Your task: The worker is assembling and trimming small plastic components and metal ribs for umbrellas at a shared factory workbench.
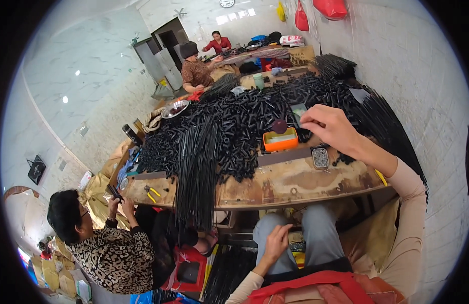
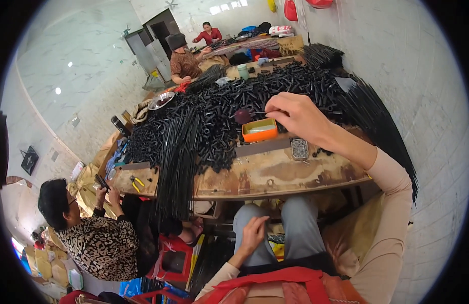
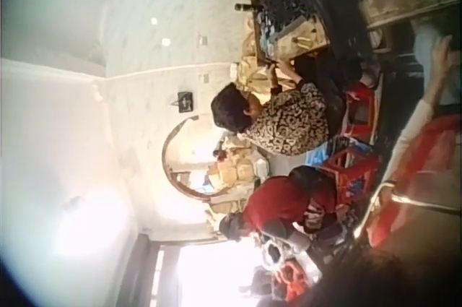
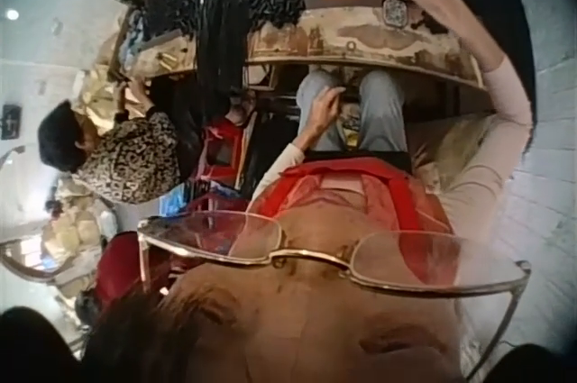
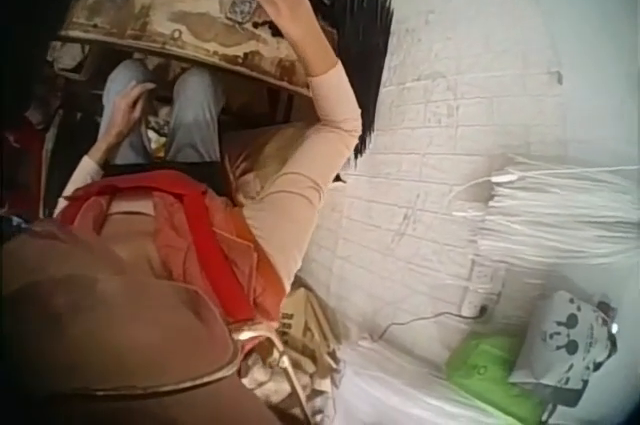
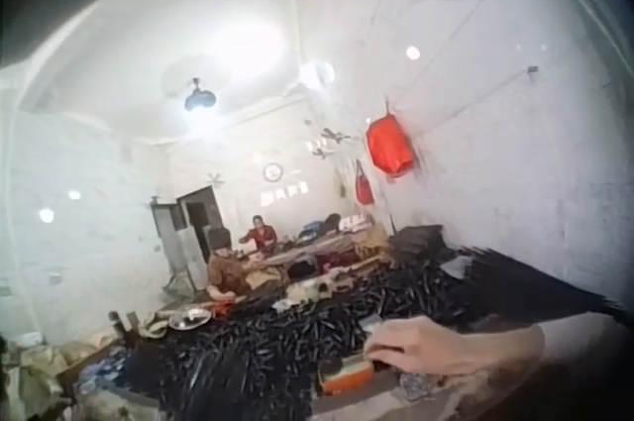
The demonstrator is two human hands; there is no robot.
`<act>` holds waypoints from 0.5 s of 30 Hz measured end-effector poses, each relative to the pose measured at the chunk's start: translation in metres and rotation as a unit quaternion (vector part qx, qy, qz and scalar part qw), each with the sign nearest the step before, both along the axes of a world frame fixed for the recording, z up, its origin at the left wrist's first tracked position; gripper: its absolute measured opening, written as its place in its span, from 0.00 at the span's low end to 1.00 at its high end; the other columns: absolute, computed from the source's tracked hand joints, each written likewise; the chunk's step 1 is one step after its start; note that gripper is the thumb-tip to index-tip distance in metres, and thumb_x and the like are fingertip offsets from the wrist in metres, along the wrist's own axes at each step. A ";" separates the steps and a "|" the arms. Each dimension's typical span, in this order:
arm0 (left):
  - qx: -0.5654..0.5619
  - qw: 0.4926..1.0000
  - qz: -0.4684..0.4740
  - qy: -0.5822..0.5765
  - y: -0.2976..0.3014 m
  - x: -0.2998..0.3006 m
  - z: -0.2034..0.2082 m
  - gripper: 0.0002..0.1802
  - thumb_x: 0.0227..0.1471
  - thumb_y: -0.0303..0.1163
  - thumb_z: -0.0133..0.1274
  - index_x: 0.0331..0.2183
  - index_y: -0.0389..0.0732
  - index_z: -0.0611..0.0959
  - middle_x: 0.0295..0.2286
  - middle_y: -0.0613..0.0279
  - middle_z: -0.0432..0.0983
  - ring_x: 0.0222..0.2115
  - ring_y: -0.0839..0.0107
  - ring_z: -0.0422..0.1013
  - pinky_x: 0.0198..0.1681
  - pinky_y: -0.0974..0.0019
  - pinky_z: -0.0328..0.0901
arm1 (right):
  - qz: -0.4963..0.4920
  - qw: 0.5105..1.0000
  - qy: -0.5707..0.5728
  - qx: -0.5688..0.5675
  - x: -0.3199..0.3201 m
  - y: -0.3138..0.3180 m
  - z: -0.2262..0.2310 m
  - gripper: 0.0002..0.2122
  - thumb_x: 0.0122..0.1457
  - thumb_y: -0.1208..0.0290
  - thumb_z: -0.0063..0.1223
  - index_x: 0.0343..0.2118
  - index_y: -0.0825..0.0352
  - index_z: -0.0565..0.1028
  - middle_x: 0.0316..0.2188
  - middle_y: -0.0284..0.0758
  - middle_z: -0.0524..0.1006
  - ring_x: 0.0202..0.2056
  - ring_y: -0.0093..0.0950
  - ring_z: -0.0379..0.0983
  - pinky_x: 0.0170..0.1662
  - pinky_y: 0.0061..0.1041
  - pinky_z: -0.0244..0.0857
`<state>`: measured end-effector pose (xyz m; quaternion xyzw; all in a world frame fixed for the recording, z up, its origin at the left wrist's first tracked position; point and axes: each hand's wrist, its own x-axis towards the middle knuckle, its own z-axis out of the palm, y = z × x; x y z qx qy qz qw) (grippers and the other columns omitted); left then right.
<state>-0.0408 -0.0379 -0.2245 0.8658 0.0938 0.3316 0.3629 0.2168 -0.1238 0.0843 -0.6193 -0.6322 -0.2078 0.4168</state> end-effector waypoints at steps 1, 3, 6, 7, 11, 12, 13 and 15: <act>0.005 1.000 -0.003 -0.003 0.000 -0.001 0.001 0.15 0.49 0.16 0.53 0.40 0.40 0.81 0.27 0.54 0.73 0.26 0.55 0.72 0.29 0.60 0.67 | 0.008 1.000 -0.014 0.010 -0.012 -0.006 0.005 0.05 0.53 0.79 0.59 0.32 0.69 0.77 0.25 0.36 0.74 0.23 0.26 0.71 0.27 0.23 0.64; 0.013 1.000 -0.008 0.000 -0.002 -0.005 0.001 0.16 0.48 0.16 0.53 0.40 0.41 0.82 0.28 0.54 0.73 0.27 0.56 0.72 0.30 0.60 0.67 | 0.015 1.000 -0.009 0.012 -0.041 -0.024 0.017 0.05 0.52 0.79 0.60 0.32 0.68 0.77 0.24 0.35 0.74 0.22 0.26 0.70 0.26 0.23 0.63; 0.092 0.994 -0.013 -0.054 -0.006 -0.011 0.001 0.17 0.46 0.17 0.54 0.40 0.42 0.82 0.28 0.57 0.73 0.29 0.58 0.72 0.31 0.61 0.68 | 0.029 0.999 -0.014 0.024 -0.075 -0.050 0.030 0.06 0.48 0.80 0.63 0.30 0.67 0.78 0.24 0.34 0.75 0.22 0.25 0.71 0.26 0.22 0.64; 0.115 0.992 0.000 -0.050 -0.006 -0.013 0.001 0.18 0.44 0.17 0.55 0.40 0.43 0.83 0.29 0.58 0.73 0.29 0.59 0.72 0.31 0.62 0.68 | 0.052 0.997 -0.045 0.025 -0.085 -0.057 0.035 0.06 0.48 0.81 0.62 0.30 0.68 0.79 0.25 0.34 0.76 0.23 0.25 0.72 0.26 0.22 0.65; 0.131 0.990 0.010 -0.041 -0.006 -0.013 -0.015 0.17 0.42 0.18 0.56 0.38 0.43 0.83 0.31 0.57 0.73 0.30 0.58 0.72 0.32 0.61 0.68 | 0.100 0.978 -0.172 0.055 -0.127 -0.096 0.056 0.06 0.48 0.82 0.61 0.30 0.67 0.79 0.30 0.32 0.80 0.25 0.24 0.76 0.25 0.21 0.68; 0.134 0.990 0.011 -0.043 -0.006 -0.012 -0.011 0.17 0.42 0.18 0.56 0.38 0.43 0.83 0.31 0.57 0.73 0.30 0.58 0.72 0.32 0.61 0.68 | 0.100 0.978 -0.174 0.059 -0.133 -0.100 0.056 0.06 0.48 0.82 0.61 0.30 0.67 0.79 0.30 0.32 0.80 0.25 0.24 0.76 0.25 0.21 0.68; 0.141 0.989 0.011 -0.046 -0.007 -0.013 -0.006 0.17 0.42 0.19 0.56 0.38 0.44 0.82 0.30 0.59 0.72 0.31 0.59 0.72 0.31 0.61 0.68 | 0.158 0.976 -0.138 0.065 -0.138 -0.104 0.056 0.07 0.49 0.82 0.61 0.32 0.67 0.80 0.31 0.33 0.80 0.26 0.24 0.76 0.25 0.21 0.68; 0.147 0.987 0.012 -0.063 -0.006 -0.017 -0.003 0.17 0.42 0.20 0.56 0.38 0.45 0.82 0.30 0.60 0.72 0.31 0.61 0.72 0.30 0.62 0.68 | 0.221 0.967 -0.104 0.073 -0.144 -0.109 0.062 0.08 0.49 0.82 0.61 0.34 0.68 0.80 0.31 0.33 0.80 0.26 0.24 0.76 0.25 0.20 0.68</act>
